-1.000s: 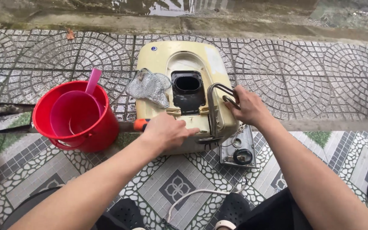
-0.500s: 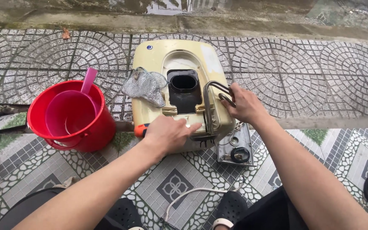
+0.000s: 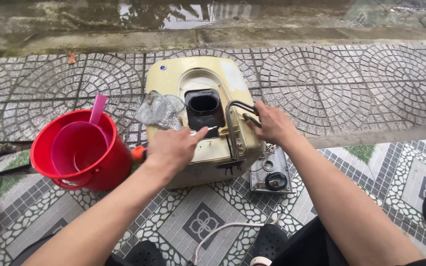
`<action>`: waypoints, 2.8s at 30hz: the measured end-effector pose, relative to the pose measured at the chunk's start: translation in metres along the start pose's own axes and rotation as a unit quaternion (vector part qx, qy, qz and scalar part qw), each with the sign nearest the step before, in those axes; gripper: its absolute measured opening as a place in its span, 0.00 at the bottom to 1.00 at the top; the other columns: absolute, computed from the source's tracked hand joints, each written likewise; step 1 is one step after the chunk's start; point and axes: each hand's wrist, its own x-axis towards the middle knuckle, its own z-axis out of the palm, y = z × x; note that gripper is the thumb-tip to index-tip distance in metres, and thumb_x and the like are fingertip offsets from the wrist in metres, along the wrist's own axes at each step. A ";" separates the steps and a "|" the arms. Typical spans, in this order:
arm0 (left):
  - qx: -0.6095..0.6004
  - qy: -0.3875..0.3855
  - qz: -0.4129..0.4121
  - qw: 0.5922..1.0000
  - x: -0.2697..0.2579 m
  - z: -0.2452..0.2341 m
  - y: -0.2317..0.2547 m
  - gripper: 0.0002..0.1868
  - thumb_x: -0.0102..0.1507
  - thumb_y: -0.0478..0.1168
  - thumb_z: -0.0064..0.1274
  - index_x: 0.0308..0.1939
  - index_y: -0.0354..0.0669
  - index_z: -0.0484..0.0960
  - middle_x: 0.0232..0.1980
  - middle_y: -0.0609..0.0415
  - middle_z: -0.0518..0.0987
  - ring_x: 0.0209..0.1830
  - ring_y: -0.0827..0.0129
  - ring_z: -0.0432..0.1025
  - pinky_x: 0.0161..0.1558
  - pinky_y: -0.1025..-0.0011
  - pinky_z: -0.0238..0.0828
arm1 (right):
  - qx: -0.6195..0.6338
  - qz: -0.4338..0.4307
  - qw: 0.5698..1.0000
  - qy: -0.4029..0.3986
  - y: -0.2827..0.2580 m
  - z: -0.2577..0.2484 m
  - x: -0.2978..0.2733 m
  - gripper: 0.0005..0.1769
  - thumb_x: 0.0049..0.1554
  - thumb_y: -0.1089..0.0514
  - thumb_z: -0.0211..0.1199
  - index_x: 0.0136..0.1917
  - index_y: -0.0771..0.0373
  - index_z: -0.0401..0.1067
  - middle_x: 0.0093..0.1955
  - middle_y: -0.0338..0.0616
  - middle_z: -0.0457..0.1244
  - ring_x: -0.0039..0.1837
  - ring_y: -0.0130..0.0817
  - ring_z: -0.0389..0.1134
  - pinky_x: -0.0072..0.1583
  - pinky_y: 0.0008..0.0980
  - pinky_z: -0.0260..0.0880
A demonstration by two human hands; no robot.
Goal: Dismantling a water heater to remove and inspect the heating element
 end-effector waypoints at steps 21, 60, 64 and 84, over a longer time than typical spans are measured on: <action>-0.225 -0.102 -0.171 0.954 0.041 0.000 -0.008 0.21 0.64 0.47 0.43 0.60 0.54 0.81 0.50 0.45 0.82 0.51 0.42 0.80 0.49 0.47 0.78 | 0.042 0.012 0.999 0.012 -0.016 -0.012 -0.020 0.19 0.59 0.44 0.62 0.52 0.57 0.61 0.45 0.53 0.65 0.57 0.59 0.70 0.59 0.56 0.70; -0.298 -0.208 -0.082 0.928 0.068 -0.013 0.027 0.26 0.59 0.54 0.65 0.55 0.43 0.85 0.60 0.41 0.81 0.68 0.46 0.71 0.67 0.51 0.68 | -0.027 0.078 0.996 -0.035 -0.031 -0.012 -0.036 0.20 0.60 0.42 0.55 0.55 0.58 0.59 0.52 0.55 0.65 0.58 0.60 0.71 0.58 0.54 0.73; -0.285 -0.132 -0.128 0.941 0.082 0.019 0.028 0.17 0.56 0.46 0.65 0.47 0.45 0.89 0.49 0.44 0.85 0.59 0.49 0.77 0.59 0.53 0.74 | -0.034 0.088 0.994 -0.048 -0.038 -0.021 -0.031 0.20 0.61 0.42 0.55 0.55 0.58 0.59 0.52 0.55 0.66 0.59 0.58 0.71 0.58 0.54 0.73; -0.320 -0.093 -0.115 0.936 0.045 -0.011 0.062 0.16 0.56 0.54 0.62 0.38 0.48 0.88 0.49 0.38 0.84 0.56 0.39 0.78 0.55 0.49 0.77 | -0.021 0.102 0.993 -0.058 -0.054 -0.036 -0.035 0.22 0.60 0.43 0.54 0.58 0.60 0.60 0.57 0.58 0.67 0.61 0.64 0.71 0.61 0.57 0.71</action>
